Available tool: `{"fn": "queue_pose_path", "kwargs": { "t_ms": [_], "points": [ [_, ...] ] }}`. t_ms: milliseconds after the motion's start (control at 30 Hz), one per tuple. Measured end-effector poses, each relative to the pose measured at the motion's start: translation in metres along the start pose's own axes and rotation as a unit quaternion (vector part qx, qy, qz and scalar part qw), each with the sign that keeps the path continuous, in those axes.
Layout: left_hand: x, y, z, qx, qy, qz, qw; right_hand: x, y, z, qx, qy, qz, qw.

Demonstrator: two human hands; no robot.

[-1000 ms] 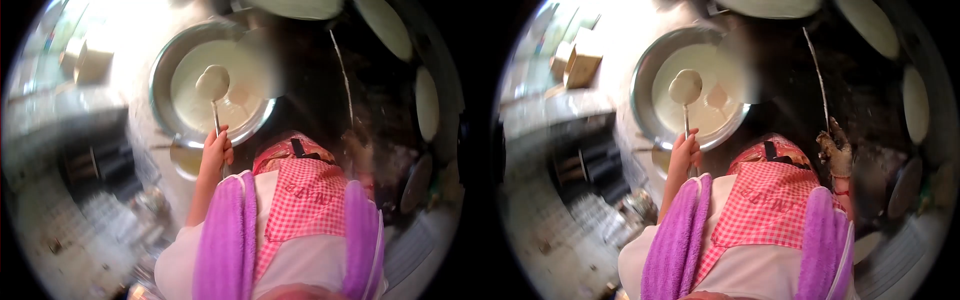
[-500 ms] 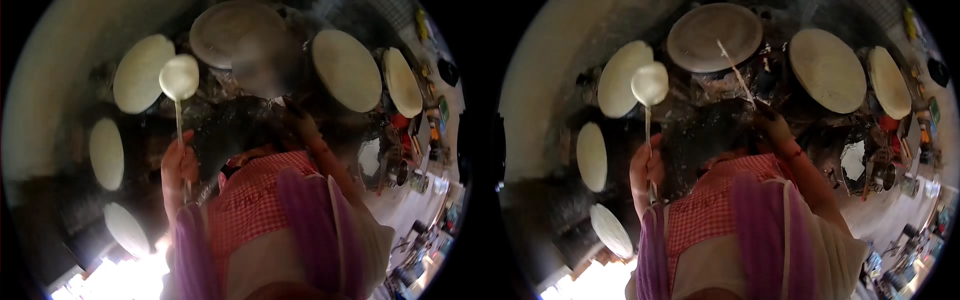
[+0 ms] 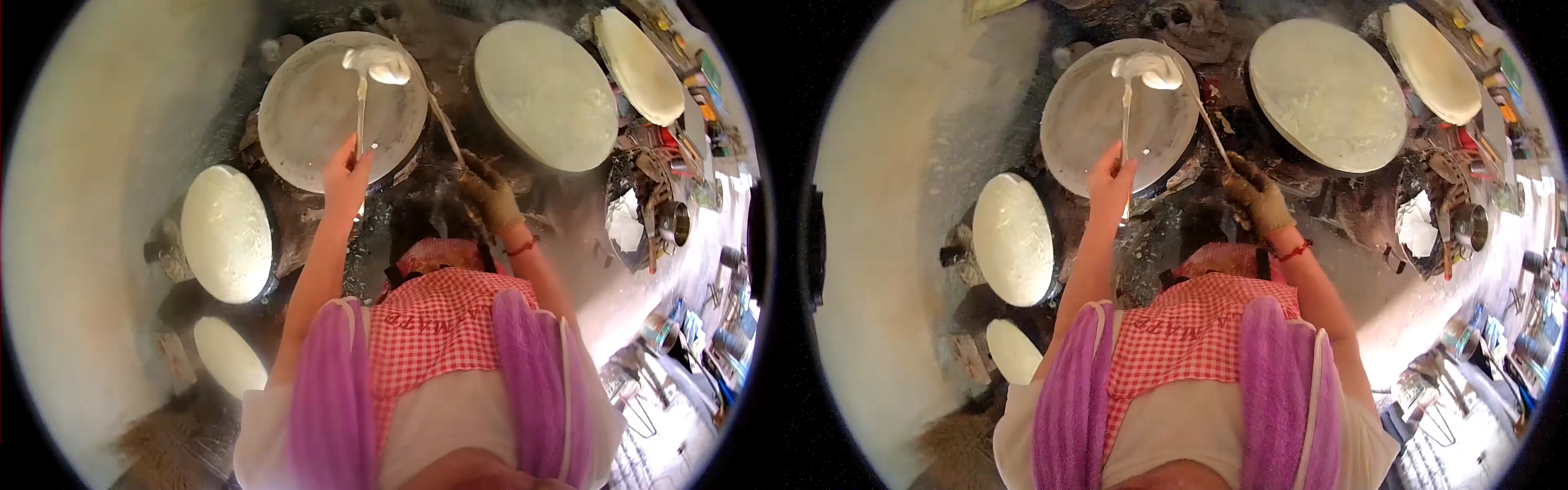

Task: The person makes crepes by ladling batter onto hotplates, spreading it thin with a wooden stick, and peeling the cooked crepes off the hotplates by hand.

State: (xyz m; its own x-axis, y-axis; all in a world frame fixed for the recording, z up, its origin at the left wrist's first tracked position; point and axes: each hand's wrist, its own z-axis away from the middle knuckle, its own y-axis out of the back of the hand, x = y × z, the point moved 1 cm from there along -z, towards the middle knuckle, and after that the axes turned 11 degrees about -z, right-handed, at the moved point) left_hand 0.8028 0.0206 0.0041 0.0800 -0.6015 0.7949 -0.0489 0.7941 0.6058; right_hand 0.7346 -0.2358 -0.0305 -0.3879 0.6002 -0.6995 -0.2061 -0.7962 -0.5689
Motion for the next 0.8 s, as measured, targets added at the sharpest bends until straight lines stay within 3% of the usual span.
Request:
{"fn": "queue_pose_path", "kwargs": {
  "t_ms": [33, 67, 100, 133, 167, 200, 267, 300, 367, 400, 467, 533, 600, 633, 700, 733, 800],
  "points": [
    [0.008, -0.002, -0.002, -0.104, 0.117, 0.197, 0.968, 0.009, -0.002, -0.002, 0.013, 0.013, 0.026, 1.0],
    [0.007, -0.001, -0.008, -0.112, 0.12, 0.201, 0.966, 0.02, -0.002, -0.003, 0.025, 0.023, 0.051, 0.998],
    [0.005, -0.003, -0.02, -0.143, 0.182, 0.391, 0.891, 0.031, 0.001, -0.005, 0.041, 0.022, 0.099, 0.994],
    [0.002, -0.005, -0.037, -0.166, 0.236, 0.562, 0.775, 0.039, 0.0, -0.009, 0.047, 0.024, 0.1, 0.994],
    [-0.009, -0.002, -0.063, -0.2, 0.243, 0.641, 0.699, 0.044, -0.004, -0.013, 0.06, 0.071, 0.201, 0.975],
    [-0.013, 0.004, -0.087, -0.204, 0.244, 0.642, 0.698, 0.047, -0.011, -0.016, 0.071, 0.115, 0.3, 0.944],
    [-0.015, 0.018, -0.121, -0.132, 0.214, 0.73, 0.636, 0.032, -0.044, -0.026, 0.083, 0.092, 0.351, 0.928],
    [-0.012, 0.026, -0.128, -0.133, 0.214, 0.732, 0.633, 0.027, -0.06, -0.036, 0.089, 0.069, 0.4, 0.91],
    [-0.011, 0.041, -0.139, 0.063, 0.166, 0.645, 0.743, 0.029, -0.078, -0.065, 0.061, 0.117, 0.427, 0.895],
    [-0.011, 0.045, -0.134, 0.065, 0.164, 0.649, 0.74, 0.027, -0.087, -0.079, 0.031, 0.164, 0.449, 0.878],
    [-0.02, 0.057, -0.103, 0.159, 0.146, 0.562, 0.798, 0.014, -0.105, -0.1, 0.024, 0.13, 0.467, 0.874],
    [-0.042, 0.079, -0.058, 0.078, 0.164, 0.519, 0.835, 0.009, -0.113, -0.094, 0.018, 0.085, 0.482, 0.872],
    [-0.052, 0.109, -0.004, 0.021, 0.179, 0.453, 0.873, -0.004, -0.097, -0.079, 0.019, 0.007, 0.275, 0.961],
    [-0.053, 0.123, 0.022, 0.016, 0.19, 0.422, 0.887, 0.007, -0.08, -0.072, 0.021, 0.009, 0.278, 0.96],
    [-0.072, 0.138, 0.068, 0.031, 0.199, 0.39, 0.898, 0.04, -0.04, -0.067, 0.079, 0.082, 0.158, 0.981],
    [-0.076, 0.14, 0.079, 0.03, 0.208, 0.392, 0.896, 0.049, -0.052, -0.066, 0.083, 0.074, 0.163, 0.98],
    [-0.083, 0.136, 0.09, 0.029, 0.263, 0.391, 0.881, 0.061, -0.097, -0.089, 0.031, 0.152, 0.316, 0.936]
  ]
}}
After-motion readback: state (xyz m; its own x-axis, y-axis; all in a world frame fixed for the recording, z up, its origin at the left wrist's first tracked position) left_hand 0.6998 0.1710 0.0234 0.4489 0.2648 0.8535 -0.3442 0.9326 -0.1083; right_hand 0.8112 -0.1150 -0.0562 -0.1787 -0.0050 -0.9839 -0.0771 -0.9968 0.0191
